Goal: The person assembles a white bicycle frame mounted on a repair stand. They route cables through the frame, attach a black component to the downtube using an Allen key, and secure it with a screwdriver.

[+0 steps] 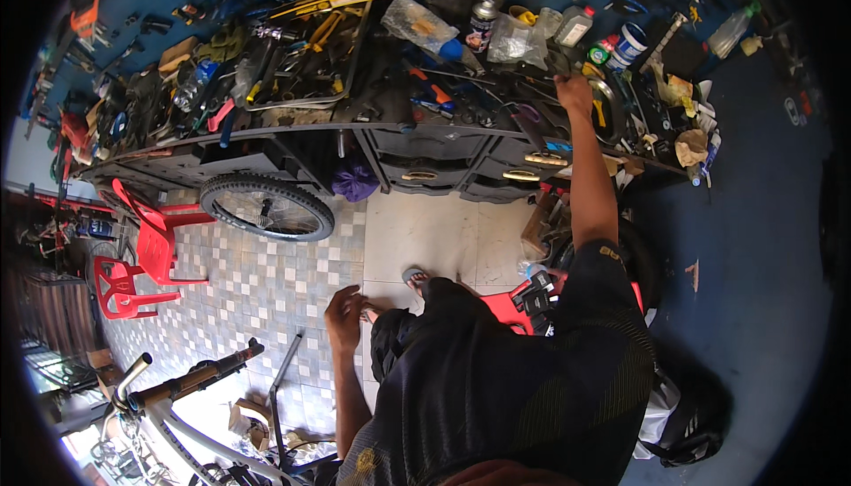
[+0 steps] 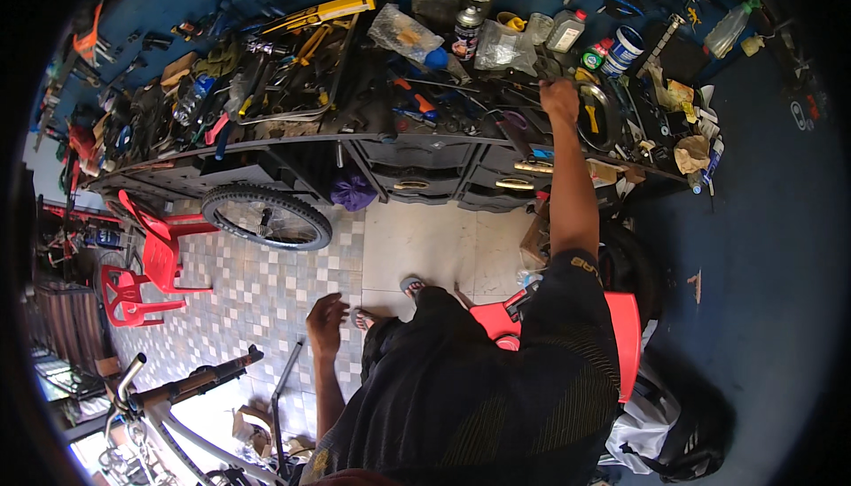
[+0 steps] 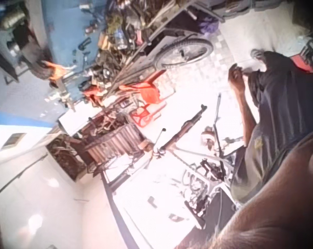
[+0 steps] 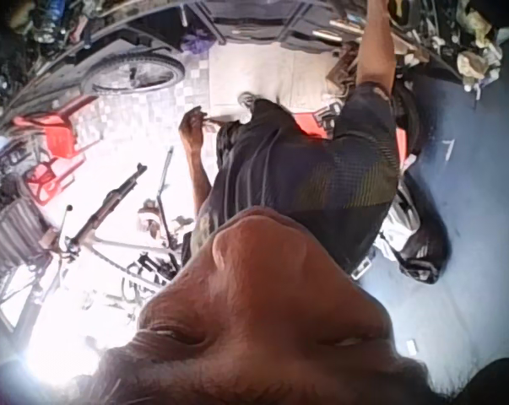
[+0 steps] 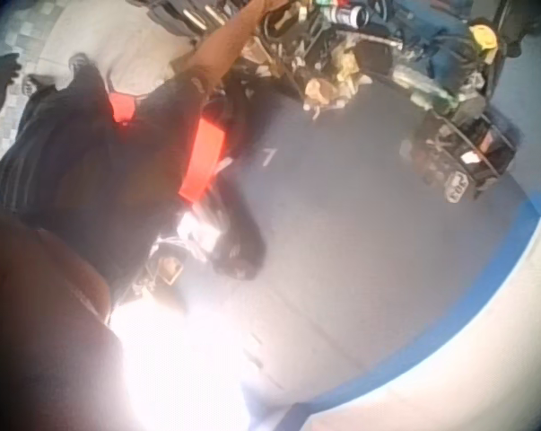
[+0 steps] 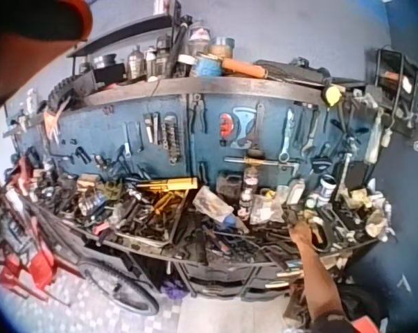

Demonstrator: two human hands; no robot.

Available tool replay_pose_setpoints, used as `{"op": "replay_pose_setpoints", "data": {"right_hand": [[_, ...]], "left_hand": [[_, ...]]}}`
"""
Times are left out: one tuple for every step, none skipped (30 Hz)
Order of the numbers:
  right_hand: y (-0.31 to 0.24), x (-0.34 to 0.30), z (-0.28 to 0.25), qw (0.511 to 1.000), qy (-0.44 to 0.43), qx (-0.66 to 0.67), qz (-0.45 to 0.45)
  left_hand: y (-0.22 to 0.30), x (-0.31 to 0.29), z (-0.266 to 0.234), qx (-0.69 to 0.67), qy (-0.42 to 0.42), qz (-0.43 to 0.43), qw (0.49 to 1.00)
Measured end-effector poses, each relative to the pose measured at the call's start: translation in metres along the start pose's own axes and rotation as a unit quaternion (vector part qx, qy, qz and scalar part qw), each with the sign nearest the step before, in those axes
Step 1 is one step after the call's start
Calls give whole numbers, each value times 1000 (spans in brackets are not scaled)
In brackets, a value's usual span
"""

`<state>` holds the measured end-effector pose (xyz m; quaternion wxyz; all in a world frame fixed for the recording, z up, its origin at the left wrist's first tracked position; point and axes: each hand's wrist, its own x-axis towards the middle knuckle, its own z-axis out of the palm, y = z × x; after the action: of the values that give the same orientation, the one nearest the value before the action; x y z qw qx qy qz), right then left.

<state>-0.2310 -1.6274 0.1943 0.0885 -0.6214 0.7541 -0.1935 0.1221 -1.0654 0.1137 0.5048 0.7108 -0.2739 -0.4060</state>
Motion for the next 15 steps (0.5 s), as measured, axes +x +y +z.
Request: {"op": "replay_pose_setpoints", "data": {"right_hand": [[5, 15, 6, 998, -23, -28, 49], [8, 25, 10, 993, -43, -56, 98], [12, 32, 13, 990, -55, -55, 117], [13, 38, 19, 987, -68, -53, 133], [13, 44, 25, 984, -81, -51, 149], [14, 48, 30, 985, -86, -50, 144], [12, 51, 35, 985, -93, -49, 137], [11, 52, 40, 985, -99, -48, 131], [12, 55, 38, 982, -146, -71, 96], [1, 48, 38, 984, -145, -76, 76], [-12, 37, 34, 985, -140, -82, 54], [-23, 28, 31, 987, -132, -88, 30], [-17, 21, 41, 996, -23, -78, -35], [-24, 8, 48, 996, -15, -55, -69], [-30, -7, 55, 994, -8, -32, -103]], "left_hand": [[3, -6, -4, -36, 9, -26, 999], [1, -8, -13, 18, 19, -31, 999], [-2, -9, -20, 33, 24, -34, 999], [2, -13, -26, 48, 33, -37, 998], [2, -13, -30, 52, 43, -38, 997], [3, -13, -31, 60, 49, -37, 996], [6, -15, -32, 69, 56, -37, 995], [10, -17, -33, 77, 62, -37, 994], [12, -18, -34, 83, 65, -40, 994], [14, -21, -34, 83, 72, -42, 993], [13, -23, -33, 80, 78, -43, 993], [11, -25, -31, 72, 85, -42, 993], [11, -24, -29, 73, 84, -54, 992], [10, -26, -28, 75, 88, -58, 992], [9, -29, -25, 77, 93, -62, 991]]}}
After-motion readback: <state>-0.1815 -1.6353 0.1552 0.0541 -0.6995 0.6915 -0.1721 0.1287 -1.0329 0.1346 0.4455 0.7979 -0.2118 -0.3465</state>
